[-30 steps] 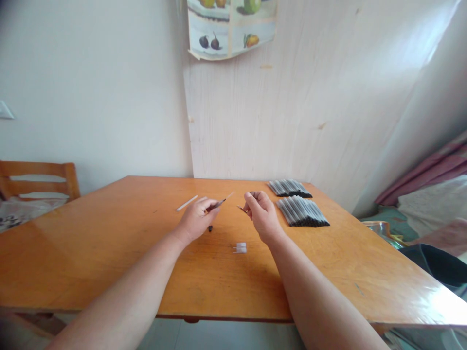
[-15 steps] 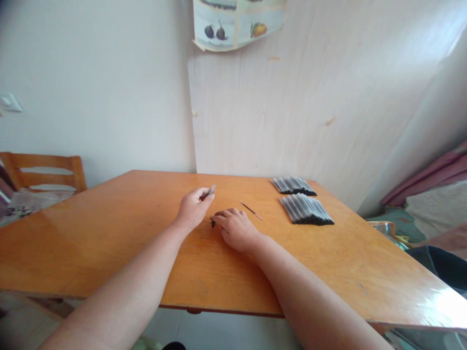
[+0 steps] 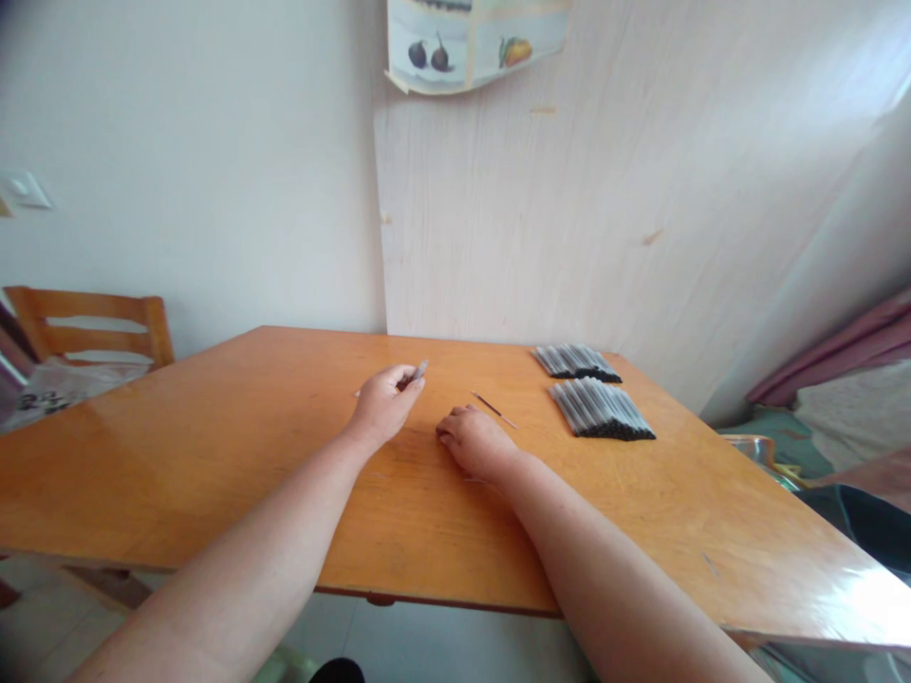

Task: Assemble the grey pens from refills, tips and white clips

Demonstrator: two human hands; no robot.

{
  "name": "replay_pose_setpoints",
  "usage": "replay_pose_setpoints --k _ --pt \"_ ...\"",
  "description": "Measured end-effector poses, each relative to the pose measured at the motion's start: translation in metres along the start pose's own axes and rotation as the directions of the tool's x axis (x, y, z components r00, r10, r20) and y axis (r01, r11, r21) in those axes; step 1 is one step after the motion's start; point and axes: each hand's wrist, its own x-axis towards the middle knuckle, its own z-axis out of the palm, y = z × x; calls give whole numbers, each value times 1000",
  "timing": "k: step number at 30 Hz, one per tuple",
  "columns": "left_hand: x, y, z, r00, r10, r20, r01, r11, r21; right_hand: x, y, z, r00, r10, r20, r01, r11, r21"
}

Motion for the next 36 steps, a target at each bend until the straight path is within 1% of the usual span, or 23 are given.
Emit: replay_pose_setpoints --k 3,5,7,9,11,12,14,16,18,22,26,29,30,32,34,36 --pt "-1 0 1 1000 -1 0 1 1000 7 -3 7 -1 998 48 -28 -43 988 149" --pt "-1 0 1 1000 -5 2 5 1000 5 -4 15 -3 988 129 -86 -103 960 259" --pt "-1 -1 1 1000 -8 4 8 1000 2 -6 25 -5 962 230 -146 -171 927 334" --pt "-1 -1 2 1000 -12 6 12 1000 1 -9 34 -9 928 331 -172 -251 895 369" --pt "-1 -2 2 1000 -12 12 12 1000 5 -14 41 -14 893 426 -144 -349 859 375" --pt "-1 -2 2 1000 -11 13 11 1000 7 -16 43 -17 883 457 -105 -393 844 366" --pt "-1 -2 2 1000 -8 15 8 1000 10 -21 44 -23 883 469 2 -444 834 328" --pt "-1 -2 2 1000 -7 15 7 1000 7 -25 43 -27 893 438 101 -447 843 299" --pt "-1 -2 2 1000 -9 19 9 1000 3 -27 42 -29 901 404 158 -434 850 300" --pt "-1 -1 2 1000 -10 27 10 1000 8 -28 39 -25 913 365 183 -407 854 325" --pt "-1 0 3 999 -6 36 5 1000 19 -27 39 -20 910 356 211 -410 844 345" --pt "-2 2 3 999 17 38 -18 999 26 -26 38 -21 911 379 160 -411 823 391" --pt "-2 3 3 999 31 38 -33 999 32 -26 37 -23 907 399 137 -417 799 434" --pt "-3 6 2 997 64 53 -66 997 46 -24 34 -27 892 443 88 -413 720 558" --pt "-4 9 3 992 91 84 -96 994 50 -22 30 -32 882 471 23 -358 636 683" --pt "-5 12 3 987 109 119 -115 992 44 -21 25 -36 880 471 -62 -259 586 768"
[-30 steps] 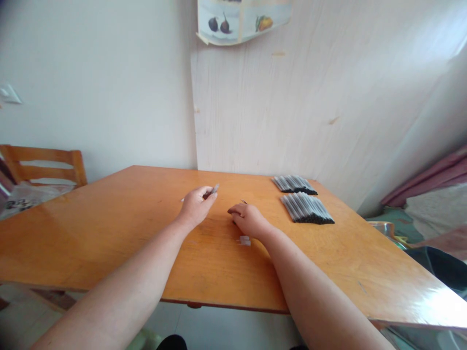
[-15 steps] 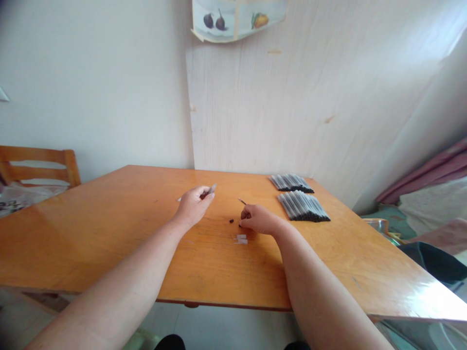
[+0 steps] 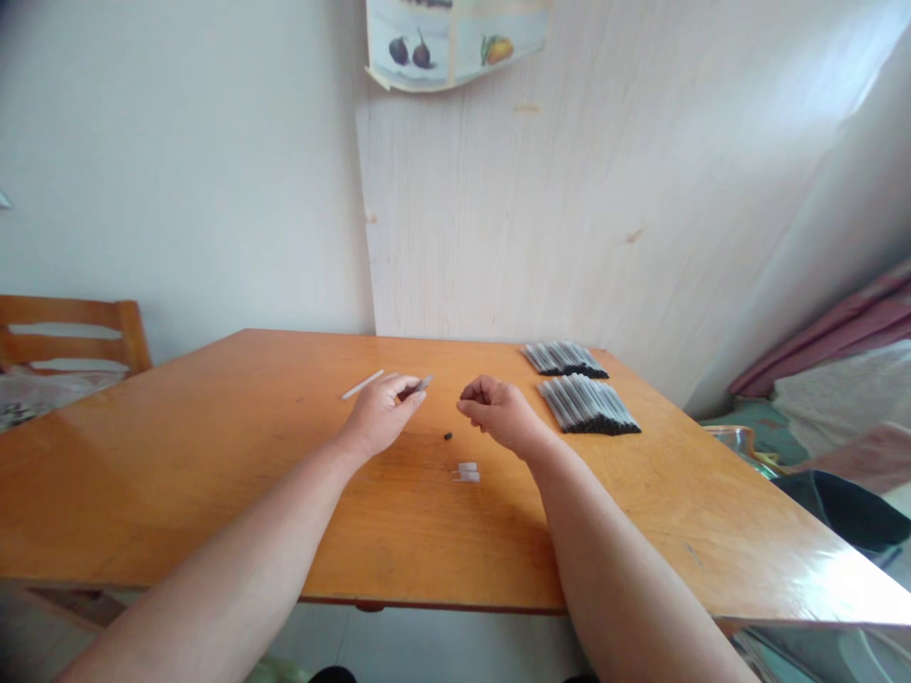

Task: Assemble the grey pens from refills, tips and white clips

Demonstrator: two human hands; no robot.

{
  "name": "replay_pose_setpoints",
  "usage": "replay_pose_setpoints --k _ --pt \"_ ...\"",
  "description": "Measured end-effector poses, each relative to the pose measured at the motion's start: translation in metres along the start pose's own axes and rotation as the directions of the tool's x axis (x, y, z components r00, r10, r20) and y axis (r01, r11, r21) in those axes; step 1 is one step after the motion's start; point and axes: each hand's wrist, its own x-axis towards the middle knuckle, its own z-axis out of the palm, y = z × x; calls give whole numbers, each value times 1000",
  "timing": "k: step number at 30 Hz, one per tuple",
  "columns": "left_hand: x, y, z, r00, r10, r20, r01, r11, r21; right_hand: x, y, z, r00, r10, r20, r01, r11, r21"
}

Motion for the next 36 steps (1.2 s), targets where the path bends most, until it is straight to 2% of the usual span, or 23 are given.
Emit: replay_pose_setpoints --k 4,10,23,33,36 --pt "-2 7 1 997 30 70 -29 1000 -7 -2 -10 4 996 -75 -57 83 985 150" --pt "-3 14 0 990 69 126 -70 998 3 -3 -18 11 988 -80 -134 106 974 201" --pt "-4 11 4 982 90 166 -98 994 39 -2 -12 13 982 -157 -102 159 987 17" --pt "-4 10 4 976 101 193 -111 993 43 -2 -12 14 979 -168 -115 147 974 -175" --pt "-5 9 4 975 103 196 -115 992 51 -1 -9 14 980 -164 -109 146 977 -155"
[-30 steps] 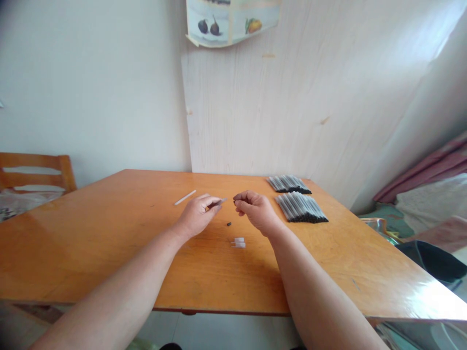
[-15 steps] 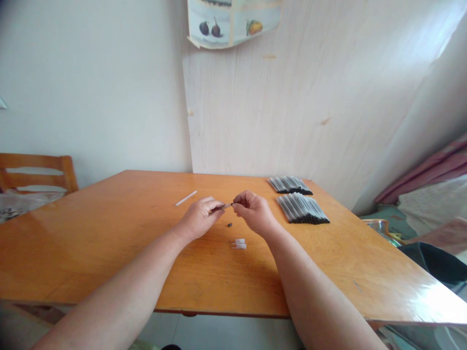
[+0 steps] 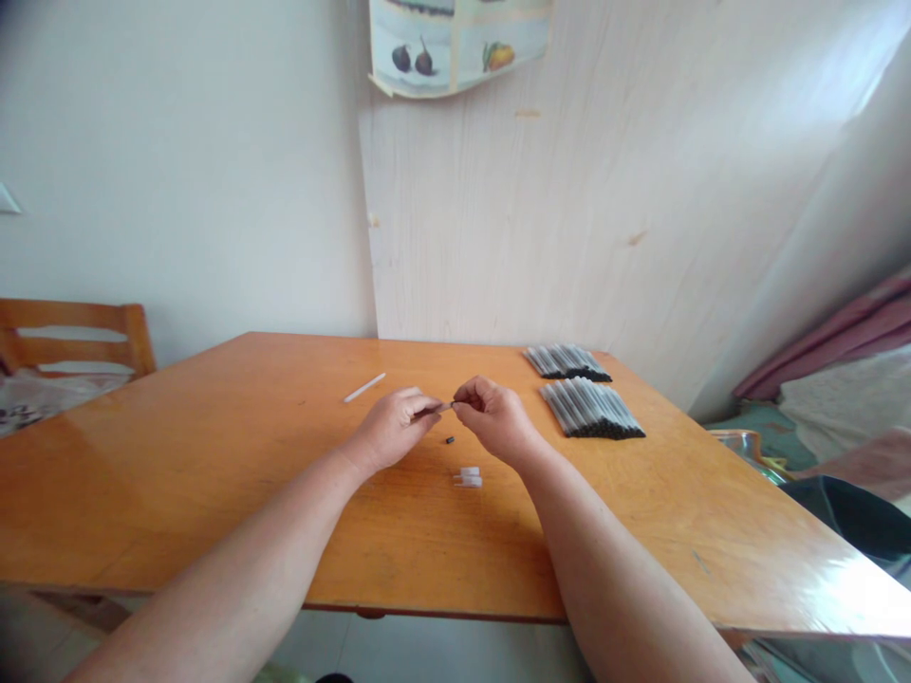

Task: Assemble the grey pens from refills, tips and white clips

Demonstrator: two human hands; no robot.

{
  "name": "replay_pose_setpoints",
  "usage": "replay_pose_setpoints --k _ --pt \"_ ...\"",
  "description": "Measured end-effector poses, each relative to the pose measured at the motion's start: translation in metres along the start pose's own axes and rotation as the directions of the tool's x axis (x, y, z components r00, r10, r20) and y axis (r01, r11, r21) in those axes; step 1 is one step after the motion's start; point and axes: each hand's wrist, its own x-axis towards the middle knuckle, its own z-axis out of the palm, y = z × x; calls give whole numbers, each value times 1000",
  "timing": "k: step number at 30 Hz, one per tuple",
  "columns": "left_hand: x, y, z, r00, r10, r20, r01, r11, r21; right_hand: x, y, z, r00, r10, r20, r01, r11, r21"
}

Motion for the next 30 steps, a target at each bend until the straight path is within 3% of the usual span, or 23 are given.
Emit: replay_pose_setpoints --k 5,21,30 --pt "0 0 0 1000 6 6 -6 1000 -6 -1 1 0 999 26 40 -30 993 115" --pt "0 2 -1 999 22 31 -23 1000 19 -1 0 -4 995 38 96 -46 996 81" --pt "-1 7 -2 998 46 47 -47 998 28 -4 -2 -5 993 73 92 -64 993 -97"
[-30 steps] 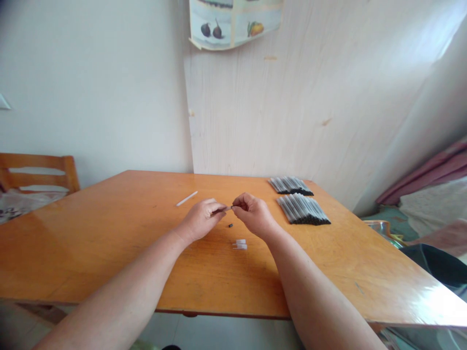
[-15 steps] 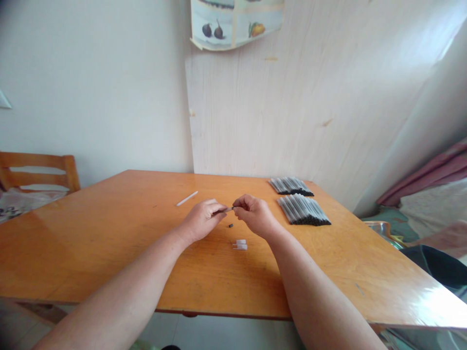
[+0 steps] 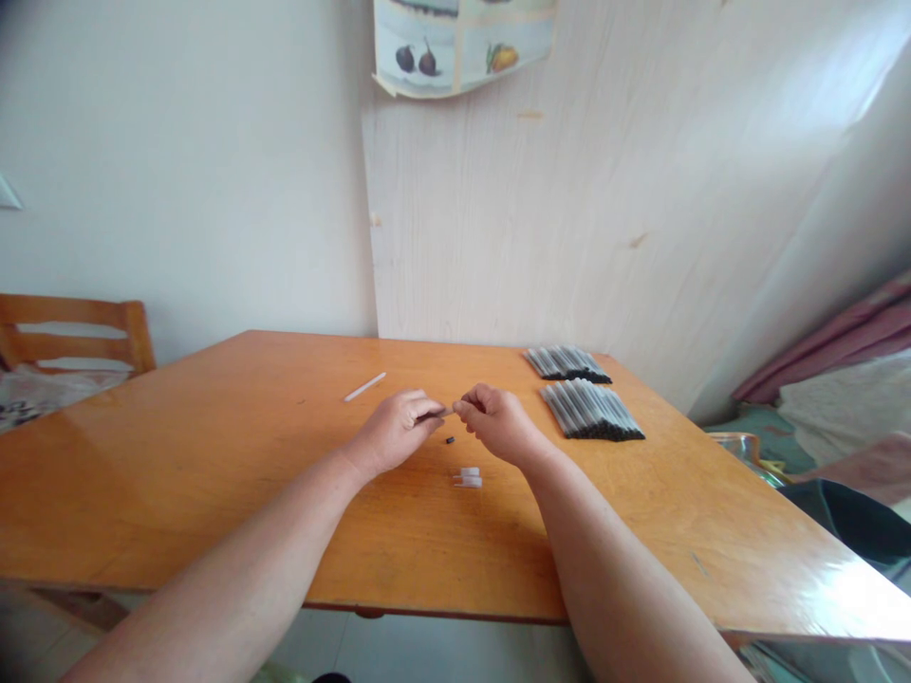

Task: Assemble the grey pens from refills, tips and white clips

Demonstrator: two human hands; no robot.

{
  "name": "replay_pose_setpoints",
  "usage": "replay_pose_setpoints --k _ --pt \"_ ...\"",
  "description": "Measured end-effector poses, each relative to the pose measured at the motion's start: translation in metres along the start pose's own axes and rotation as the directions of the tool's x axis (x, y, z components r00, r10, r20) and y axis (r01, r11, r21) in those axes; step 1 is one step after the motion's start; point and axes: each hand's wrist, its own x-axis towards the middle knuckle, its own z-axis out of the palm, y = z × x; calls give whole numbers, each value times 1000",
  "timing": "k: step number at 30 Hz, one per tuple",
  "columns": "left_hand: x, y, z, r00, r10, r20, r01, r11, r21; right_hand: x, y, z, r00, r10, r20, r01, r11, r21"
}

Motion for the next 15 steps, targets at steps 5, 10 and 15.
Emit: replay_pose_setpoints --k 5,10,15 --pt "0 2 1 1000 11 -17 -11 1000 -8 1 2 5 997 -72 -40 66 987 -149" --pt "0 1 4 1000 -10 -30 10 1000 -8 4 7 6 999 -38 -35 35 996 -88" --pt "1 -1 3 999 -24 -45 23 1000 -12 2 6 4 996 -58 -62 60 998 34"
